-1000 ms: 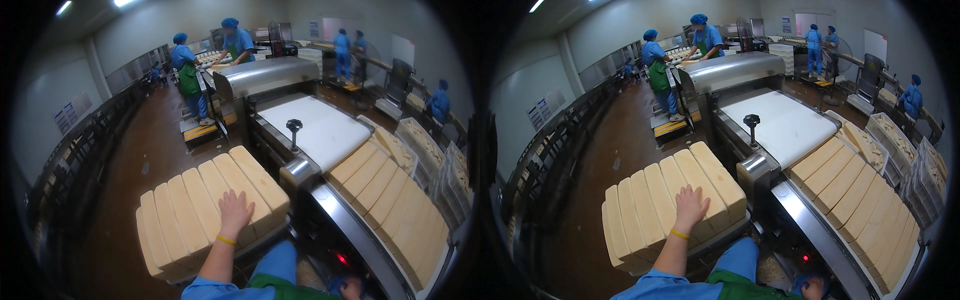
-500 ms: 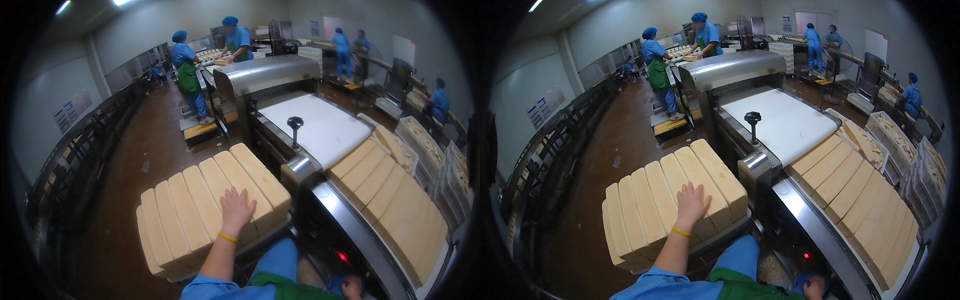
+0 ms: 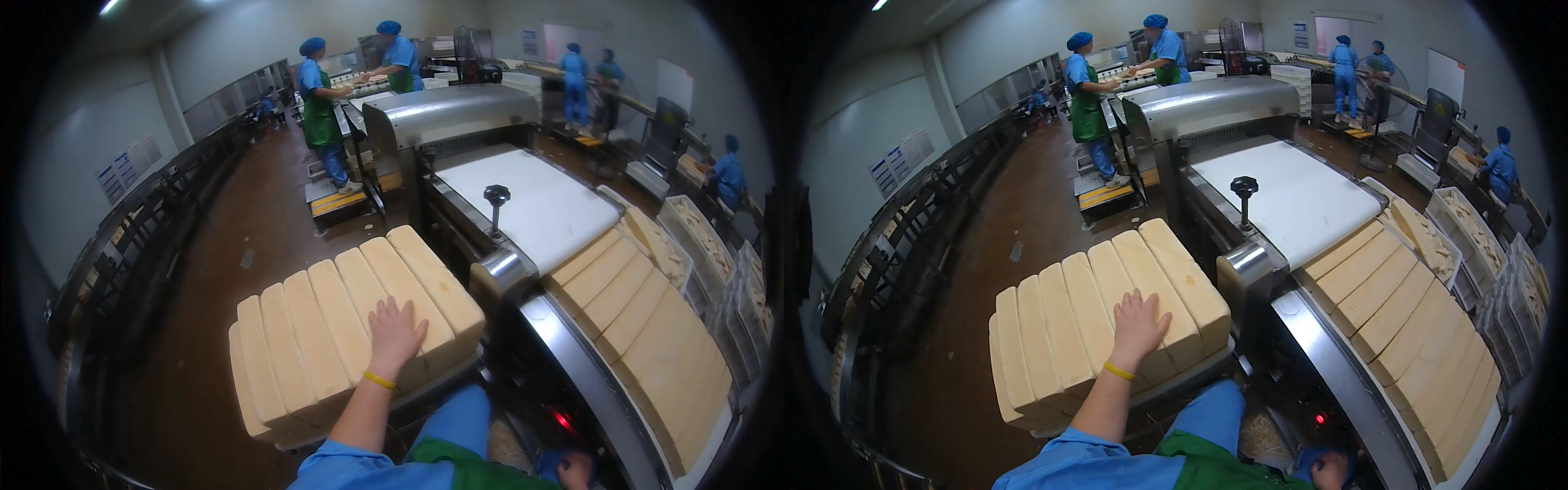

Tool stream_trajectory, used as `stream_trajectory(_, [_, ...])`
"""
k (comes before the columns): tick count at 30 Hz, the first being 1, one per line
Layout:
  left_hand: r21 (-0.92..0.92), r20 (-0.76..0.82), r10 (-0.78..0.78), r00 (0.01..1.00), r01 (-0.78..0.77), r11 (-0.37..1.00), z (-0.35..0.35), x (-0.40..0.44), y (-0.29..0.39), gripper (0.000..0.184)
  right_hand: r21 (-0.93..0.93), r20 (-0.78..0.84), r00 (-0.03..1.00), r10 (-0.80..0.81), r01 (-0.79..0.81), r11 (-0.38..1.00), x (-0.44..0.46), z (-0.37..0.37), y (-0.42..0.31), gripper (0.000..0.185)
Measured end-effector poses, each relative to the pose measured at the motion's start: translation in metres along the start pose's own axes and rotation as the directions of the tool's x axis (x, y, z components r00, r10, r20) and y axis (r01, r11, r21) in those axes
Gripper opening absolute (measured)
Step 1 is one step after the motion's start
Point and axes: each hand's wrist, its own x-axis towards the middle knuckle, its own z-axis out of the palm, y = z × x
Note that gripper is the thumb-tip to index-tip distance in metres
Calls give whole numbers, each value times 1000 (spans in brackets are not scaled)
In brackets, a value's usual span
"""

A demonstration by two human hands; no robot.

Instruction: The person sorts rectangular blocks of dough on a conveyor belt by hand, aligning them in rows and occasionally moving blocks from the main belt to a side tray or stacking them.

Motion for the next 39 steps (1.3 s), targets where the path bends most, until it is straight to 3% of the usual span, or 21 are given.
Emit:
stream_trajectory(1, [-6,12,-8,1000,8,1000,-1,0,0,55,-1,15,1000,-16,16,1000,0,5,4,23])
stream_trajectory(4, [-7,27,-13,1000,13,1000,-1,0,0,55,-80,-214,959,-186,172,982,-3,15,7,18])
stream_trajectory(10, [21,-13,8,1000,-7,1000,2,-1,0,54,195,22,988,151,-152,969,-2,15,-1,25])
stream_trajectory(16, [-18,5,16,1000,-15,1000,-1,0,1,51,106,27,993,114,-116,988,-2,10,-4,27])
stream_trajectory(22, [10,0,18,1000,-18,1000,0,-1,0,52,135,-19,994,111,-107,985,0,17,-2,24])
stream_trajectory(34, [12,76,4,997,-5,1000,-5,3,2,52,118,41,991,126,-130,984,-1,2,-9,29])
stream_trajectory(37, [18,-29,56,998,-55,998,2,1,-1,50,81,81,985,155,-161,984,-2,9,-5,32])
stream_trajectory(39, [13,-14,50,999,-50,999,1,1,-1,50,92,90,982,163,-172,981,-1,12,-3,31])
